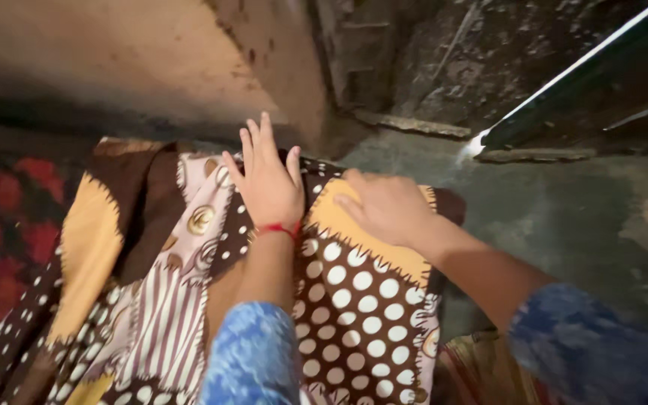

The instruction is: The person spreads a patterned bedsheet over a mattress, tucking the edges under the mattress and smoothing the surface with their hands.

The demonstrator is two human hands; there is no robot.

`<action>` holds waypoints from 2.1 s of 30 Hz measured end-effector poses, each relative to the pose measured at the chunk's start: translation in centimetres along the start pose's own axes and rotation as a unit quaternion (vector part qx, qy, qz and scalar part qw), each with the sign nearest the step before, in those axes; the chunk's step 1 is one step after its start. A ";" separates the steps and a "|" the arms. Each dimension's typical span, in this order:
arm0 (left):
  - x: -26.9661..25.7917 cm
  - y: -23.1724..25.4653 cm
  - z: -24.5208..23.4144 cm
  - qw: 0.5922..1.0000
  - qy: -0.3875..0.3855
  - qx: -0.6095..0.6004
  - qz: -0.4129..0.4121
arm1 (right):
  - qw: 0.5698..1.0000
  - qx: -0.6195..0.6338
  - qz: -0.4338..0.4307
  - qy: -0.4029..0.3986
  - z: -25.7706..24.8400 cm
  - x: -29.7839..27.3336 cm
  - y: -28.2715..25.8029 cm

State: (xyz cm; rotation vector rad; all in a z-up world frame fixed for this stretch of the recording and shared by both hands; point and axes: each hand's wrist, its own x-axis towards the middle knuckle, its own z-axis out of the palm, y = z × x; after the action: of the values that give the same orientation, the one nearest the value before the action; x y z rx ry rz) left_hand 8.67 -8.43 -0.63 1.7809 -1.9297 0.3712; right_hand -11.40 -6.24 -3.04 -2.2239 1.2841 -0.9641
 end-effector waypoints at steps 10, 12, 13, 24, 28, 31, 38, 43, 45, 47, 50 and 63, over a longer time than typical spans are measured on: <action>-23.9 -2.8 -6.2 0.960 0.001 0.065 -0.271 | 0.966 -0.135 0.174 -0.136 0.5 0.9 -1.0; -26.9 -6.4 -7.3 0.942 -0.036 0.085 -0.323 | 0.983 -0.174 0.051 -0.006 1.4 -0.3 -1.8; -28.1 -7.8 -8.1 0.923 -0.075 0.102 -0.364 | 0.969 -0.201 -0.063 0.133 2.4 -0.8 -2.6; -28.4 -12.2 -13.0 0.840 -0.223 -0.015 -0.494 | 0.910 -0.188 -0.228 -0.292 21.0 -5.4 -20.3; -27.5 -13.3 -14.7 0.825 -0.288 -0.070 -0.481 | 0.858 -0.260 -0.103 -0.432 20.4 -1.7 -24.3; -25.9 -13.5 -15.1 0.810 -0.318 -0.055 -0.489 | 0.824 -0.306 -0.069 -0.471 19.9 -1.4 -27.4; -25.6 -14.2 -10.9 0.852 -0.067 0.202 -0.479 | 0.769 -0.404 -0.045 -0.494 20.0 -0.5 -31.7; -25.8 -14.2 -13.4 0.844 -0.258 0.029 -0.468 | 0.637 -0.536 -0.211 -0.512 23.2 1.1 -32.9; -25.0 -14.3 -14.8 0.827 -0.287 -0.012 -0.483 | 0.672 -0.536 -0.187 -0.474 23.9 1.4 -32.3; -25.6 -14.6 -15.7 0.805 -0.325 -0.055 -0.493 | 0.694 -0.513 -0.208 -0.461 23.5 1.4 -31.5; -26.1 -17.1 -14.8 0.880 -0.185 0.028 -0.436 | 0.725 -0.426 -0.215 -0.497 22.4 3.7 -30.2; -17.8 -37.6 -17.2 0.880 -0.015 0.132 -0.456 | 0.871 -0.143 -0.365 -0.298 26.9 17.2 -38.3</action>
State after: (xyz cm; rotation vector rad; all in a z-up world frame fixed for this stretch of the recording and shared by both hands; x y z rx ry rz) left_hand 49.20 11.22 -0.03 2.6286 -0.8770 0.2617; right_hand 36.84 -2.03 9.03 -2.9791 0.3011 -0.2103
